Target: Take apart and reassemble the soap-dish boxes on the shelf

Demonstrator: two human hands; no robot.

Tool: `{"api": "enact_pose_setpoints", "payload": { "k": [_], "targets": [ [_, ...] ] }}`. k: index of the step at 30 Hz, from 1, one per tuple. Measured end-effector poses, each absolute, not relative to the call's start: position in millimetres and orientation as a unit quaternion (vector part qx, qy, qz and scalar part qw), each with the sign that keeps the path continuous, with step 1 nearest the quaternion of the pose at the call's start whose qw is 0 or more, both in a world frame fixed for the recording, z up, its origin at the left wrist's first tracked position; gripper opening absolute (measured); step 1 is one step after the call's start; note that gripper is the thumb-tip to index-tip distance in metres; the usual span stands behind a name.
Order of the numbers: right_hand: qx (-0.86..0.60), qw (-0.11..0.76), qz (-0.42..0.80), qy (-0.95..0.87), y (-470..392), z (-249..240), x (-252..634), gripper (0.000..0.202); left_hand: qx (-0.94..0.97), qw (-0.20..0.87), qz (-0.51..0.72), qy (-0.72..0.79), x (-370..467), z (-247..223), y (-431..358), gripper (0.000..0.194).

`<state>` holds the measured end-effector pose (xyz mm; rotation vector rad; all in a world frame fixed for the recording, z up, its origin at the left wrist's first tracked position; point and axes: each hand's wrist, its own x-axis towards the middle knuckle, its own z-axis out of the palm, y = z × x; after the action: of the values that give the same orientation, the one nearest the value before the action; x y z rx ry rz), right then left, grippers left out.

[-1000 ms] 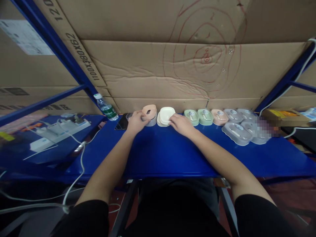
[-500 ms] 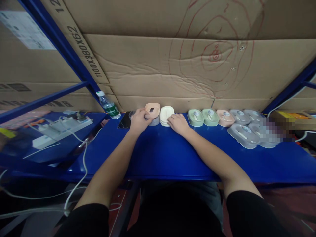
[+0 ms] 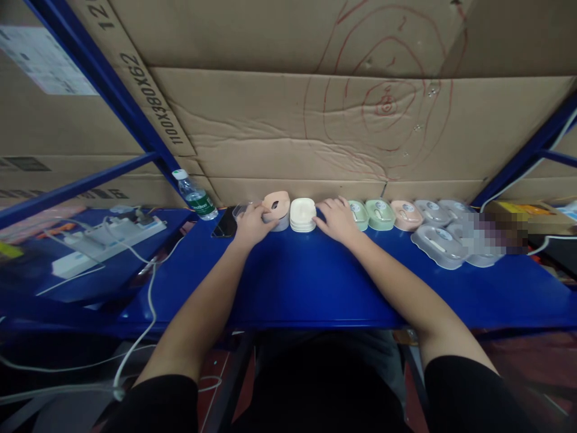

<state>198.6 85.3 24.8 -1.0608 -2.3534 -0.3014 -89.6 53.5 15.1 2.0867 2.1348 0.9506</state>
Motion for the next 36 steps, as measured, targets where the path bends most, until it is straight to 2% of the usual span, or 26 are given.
{"api": "enact_pose_setpoints", "payload": {
  "k": [5,10,15,17,19,22,25,29,32,36],
  "targets": [
    [-0.465,0.243,-0.138,-0.840,81.7,17.7,250.2,0.046,0.649,-0.018,0.319,0.690,-86.9,16.9,52.9,0.049],
    [-0.531,0.187,-0.121,-0.817,79.3,0.6,281.9,0.057,0.633,-0.099,0.398,0.656,-83.9,18.6,51.2,0.063],
    [-0.508,0.190,-0.055,-0.839,67.0,11.4,271.4,0.037,0.718,-0.134,0.415,0.543,-65.6,23.2,41.0,0.062],
    [-0.489,0.215,-0.043,-0.844,58.6,18.3,262.3,0.046,0.774,-0.128,0.389,0.483,-54.1,23.2,36.5,0.062],
    [-0.492,0.229,-0.042,-0.839,51.3,22.8,255.2,0.067,0.816,-0.124,0.363,0.432,-43.7,21.0,33.2,0.064],
    [-0.517,0.200,0.000,-0.832,45.5,25.2,252.5,0.082,0.851,-0.117,0.330,0.391,-34.7,15.7,30.9,0.066],
    [-0.511,0.183,0.040,-0.839,44.0,28.2,257.0,0.072,0.864,-0.111,0.305,0.384,-33.0,11.2,30.8,0.068],
    [-0.459,0.278,0.040,-0.843,41.0,37.3,260.9,0.060,0.871,-0.118,0.299,0.371,-30.7,9.1,29.6,0.066],
    [-0.382,0.349,0.136,-0.844,38.9,42.3,260.2,0.055,0.878,-0.141,0.309,0.336,-25.0,10.9,24.7,0.051],
    [-0.300,0.325,0.425,-0.790,39.4,40.5,259.9,0.048,0.881,-0.185,0.332,0.282,-18.0,17.6,13.8,0.048]
  ]
}}
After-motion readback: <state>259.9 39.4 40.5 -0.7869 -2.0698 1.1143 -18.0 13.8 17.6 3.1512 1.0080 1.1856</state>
